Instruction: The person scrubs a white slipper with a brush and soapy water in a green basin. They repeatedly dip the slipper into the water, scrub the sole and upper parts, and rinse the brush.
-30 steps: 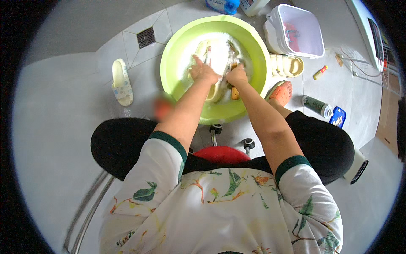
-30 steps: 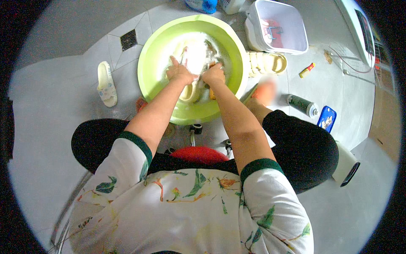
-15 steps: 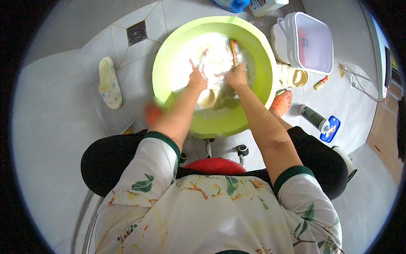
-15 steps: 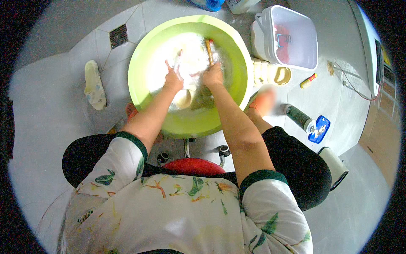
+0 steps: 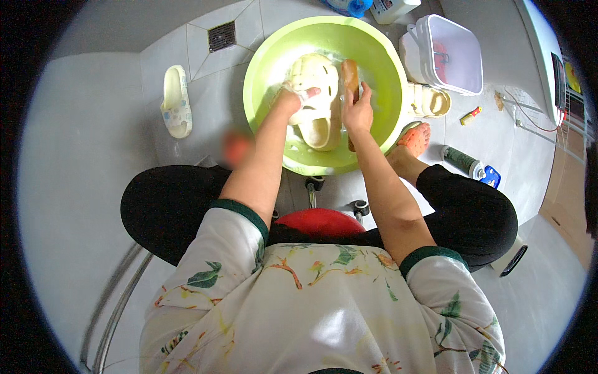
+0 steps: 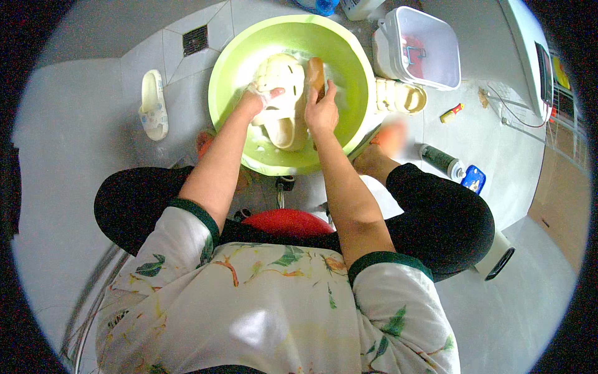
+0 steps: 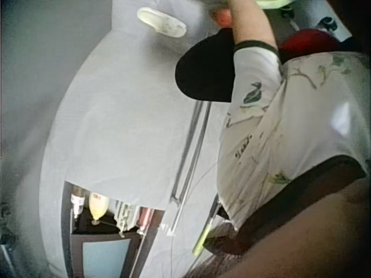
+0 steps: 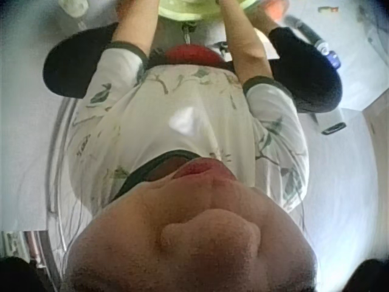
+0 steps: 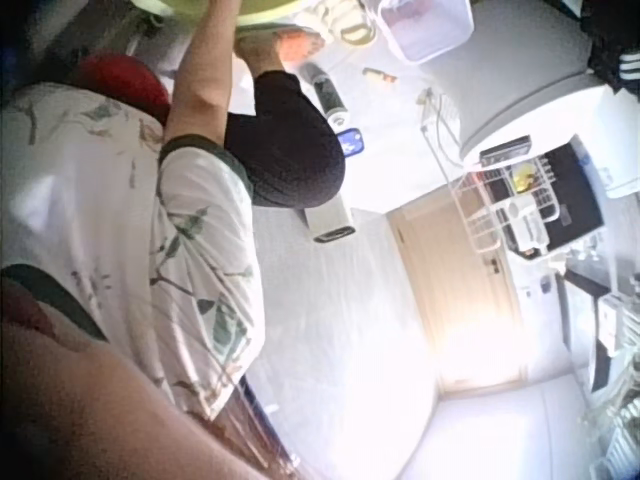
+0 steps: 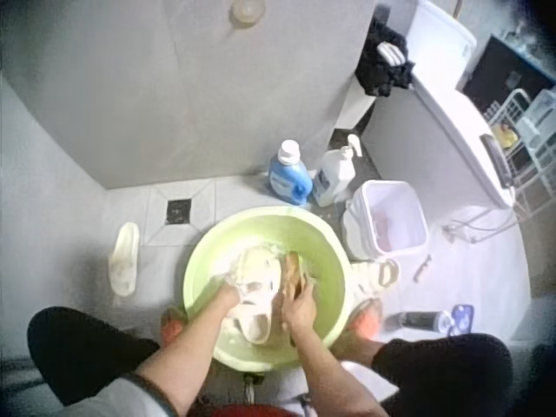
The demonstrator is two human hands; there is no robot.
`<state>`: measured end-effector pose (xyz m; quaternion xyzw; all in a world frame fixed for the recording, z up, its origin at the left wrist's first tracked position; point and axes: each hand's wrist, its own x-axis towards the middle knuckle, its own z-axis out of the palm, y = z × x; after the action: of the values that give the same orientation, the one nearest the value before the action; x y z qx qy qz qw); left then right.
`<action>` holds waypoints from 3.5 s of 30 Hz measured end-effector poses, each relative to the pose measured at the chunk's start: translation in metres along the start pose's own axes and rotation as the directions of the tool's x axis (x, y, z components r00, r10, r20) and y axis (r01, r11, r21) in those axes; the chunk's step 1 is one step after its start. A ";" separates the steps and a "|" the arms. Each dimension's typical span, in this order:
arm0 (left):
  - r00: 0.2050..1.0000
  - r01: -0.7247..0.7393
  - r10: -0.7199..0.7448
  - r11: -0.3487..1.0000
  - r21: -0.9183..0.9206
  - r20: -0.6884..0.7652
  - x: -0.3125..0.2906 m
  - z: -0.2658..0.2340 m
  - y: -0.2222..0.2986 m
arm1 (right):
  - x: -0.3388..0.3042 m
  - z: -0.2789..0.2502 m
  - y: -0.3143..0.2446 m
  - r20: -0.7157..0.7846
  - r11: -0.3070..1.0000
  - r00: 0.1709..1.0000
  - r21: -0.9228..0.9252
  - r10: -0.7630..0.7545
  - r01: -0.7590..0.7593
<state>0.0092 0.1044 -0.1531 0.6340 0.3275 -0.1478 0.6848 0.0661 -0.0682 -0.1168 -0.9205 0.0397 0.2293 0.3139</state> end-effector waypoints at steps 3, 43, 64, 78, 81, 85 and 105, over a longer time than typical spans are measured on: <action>0.722 0.105 0.262 0.873 0.476 -0.640 -0.030 0.028 0.003 | 0.031 0.011 0.006 0.025 0.936 0.974 0.272 0.226 -0.225; 0.885 0.248 -0.142 0.950 0.191 -0.443 0.037 0.018 -0.070 | 0.001 -0.002 0.022 0.261 0.995 0.960 -0.029 0.096 -0.092; 0.949 0.165 -0.260 0.891 -0.424 -0.177 0.001 0.063 -0.056 | -0.059 -0.100 -0.008 0.445 0.872 0.895 -0.425 -0.030 0.241; 0.986 0.145 -0.149 0.988 0.056 0.080 0.021 0.041 -0.018 | -0.024 -0.030 0.013 0.572 0.886 0.820 -0.383 0.004 0.262; 0.993 0.114 -0.113 0.994 0.004 -0.039 0.015 0.056 -0.019 | -0.030 -0.051 0.012 0.465 0.809 0.886 -0.519 -0.004 0.275; 0.920 0.250 -0.108 0.902 0.353 -0.377 0.000 0.075 -0.016 | -0.044 -0.093 -0.009 0.456 0.699 0.884 -0.665 0.103 0.262; 0.982 0.153 0.004 0.559 -0.815 0.188 -0.057 0.036 0.026 | -0.043 -0.057 0.014 0.237 0.862 0.880 0.416 -0.412 0.292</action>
<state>-0.0079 0.0615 -0.0971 0.2106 0.3261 -0.0592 0.9197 0.0479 -0.1163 -0.0655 -0.7874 -0.1400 0.3007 0.5197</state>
